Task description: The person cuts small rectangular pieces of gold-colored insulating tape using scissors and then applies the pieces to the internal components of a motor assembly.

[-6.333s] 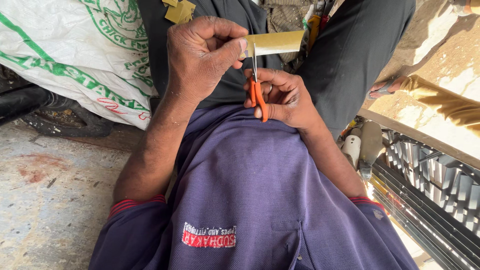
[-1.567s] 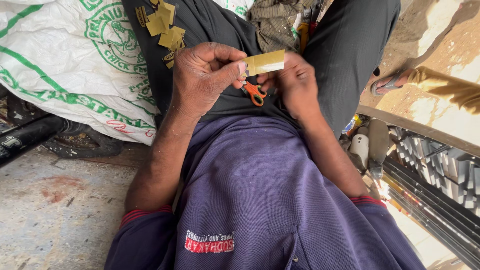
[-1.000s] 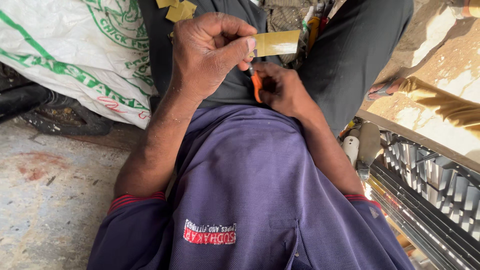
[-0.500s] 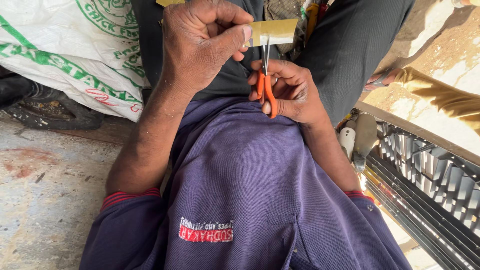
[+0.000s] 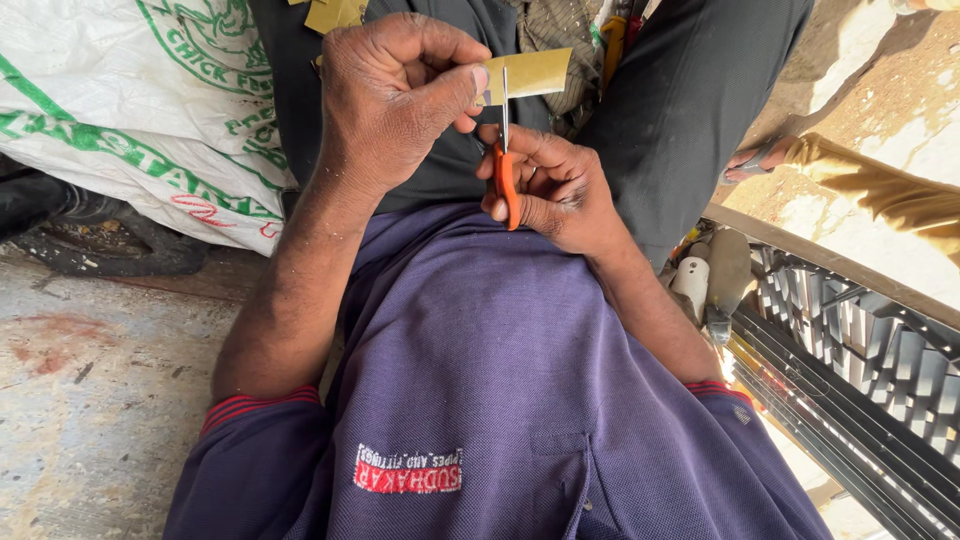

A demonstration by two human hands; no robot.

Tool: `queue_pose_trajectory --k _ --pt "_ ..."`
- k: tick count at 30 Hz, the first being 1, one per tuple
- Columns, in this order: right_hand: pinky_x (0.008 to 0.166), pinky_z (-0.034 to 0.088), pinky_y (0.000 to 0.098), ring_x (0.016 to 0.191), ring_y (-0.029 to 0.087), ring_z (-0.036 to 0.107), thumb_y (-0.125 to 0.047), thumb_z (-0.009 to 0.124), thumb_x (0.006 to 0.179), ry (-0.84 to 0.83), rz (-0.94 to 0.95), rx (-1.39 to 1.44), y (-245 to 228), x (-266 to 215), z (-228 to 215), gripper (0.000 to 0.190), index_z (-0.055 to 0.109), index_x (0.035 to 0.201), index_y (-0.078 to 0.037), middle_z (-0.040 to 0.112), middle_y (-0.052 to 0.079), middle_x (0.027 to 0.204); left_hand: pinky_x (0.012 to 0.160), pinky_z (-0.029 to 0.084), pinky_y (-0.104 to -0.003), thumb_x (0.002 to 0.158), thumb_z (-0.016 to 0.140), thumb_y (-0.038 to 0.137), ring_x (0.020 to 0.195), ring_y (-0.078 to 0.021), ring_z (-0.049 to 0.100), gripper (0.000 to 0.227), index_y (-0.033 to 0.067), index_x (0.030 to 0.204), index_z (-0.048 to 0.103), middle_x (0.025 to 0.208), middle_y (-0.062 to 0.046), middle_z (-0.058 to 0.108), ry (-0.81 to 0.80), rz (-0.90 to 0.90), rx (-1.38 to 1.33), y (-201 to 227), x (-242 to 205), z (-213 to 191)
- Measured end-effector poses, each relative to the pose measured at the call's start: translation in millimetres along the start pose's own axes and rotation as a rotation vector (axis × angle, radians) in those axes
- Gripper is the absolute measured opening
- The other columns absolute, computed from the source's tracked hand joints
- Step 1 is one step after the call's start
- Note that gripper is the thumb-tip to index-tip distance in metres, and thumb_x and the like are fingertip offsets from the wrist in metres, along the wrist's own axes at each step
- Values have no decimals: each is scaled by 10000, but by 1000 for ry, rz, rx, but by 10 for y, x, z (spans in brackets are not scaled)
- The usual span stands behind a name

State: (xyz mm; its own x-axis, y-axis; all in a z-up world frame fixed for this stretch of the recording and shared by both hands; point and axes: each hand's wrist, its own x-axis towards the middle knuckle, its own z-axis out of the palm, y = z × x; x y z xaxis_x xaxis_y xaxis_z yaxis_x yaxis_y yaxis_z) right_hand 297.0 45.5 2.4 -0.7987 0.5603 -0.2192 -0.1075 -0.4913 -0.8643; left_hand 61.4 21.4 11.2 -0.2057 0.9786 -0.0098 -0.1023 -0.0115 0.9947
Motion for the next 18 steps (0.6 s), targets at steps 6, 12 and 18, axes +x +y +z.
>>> queue_pose_trajectory --k 6,12,18 --pt "906 626 276 952 124 723 20 813 924 -7 -46 -60 4 38 -45 672 505 1520 -11 701 127 1254 648 666 -222 998 740 -20 759 -124 779 54 -42 1043 722 886 -137 768 -39 -65 -77 -37 -23 19" --pt "874 644 276 912 127 741 16 783 953 -1 -44 12 96 24 -77 625 522 1521 -4 708 140 1228 668 666 -236 990 712 -31 772 -115 754 43 -19 1023 688 908 -128 747 -20 -121 -69 -144 -51 63" --pt "892 650 287 970 148 743 9 767 967 16 -16 19 172 63 -83 596 511 1504 -12 714 142 1238 908 695 -336 1012 600 -37 977 -163 762 97 33 1069 565 1084 -148 709 6 -255 -432 -271 -139 275"
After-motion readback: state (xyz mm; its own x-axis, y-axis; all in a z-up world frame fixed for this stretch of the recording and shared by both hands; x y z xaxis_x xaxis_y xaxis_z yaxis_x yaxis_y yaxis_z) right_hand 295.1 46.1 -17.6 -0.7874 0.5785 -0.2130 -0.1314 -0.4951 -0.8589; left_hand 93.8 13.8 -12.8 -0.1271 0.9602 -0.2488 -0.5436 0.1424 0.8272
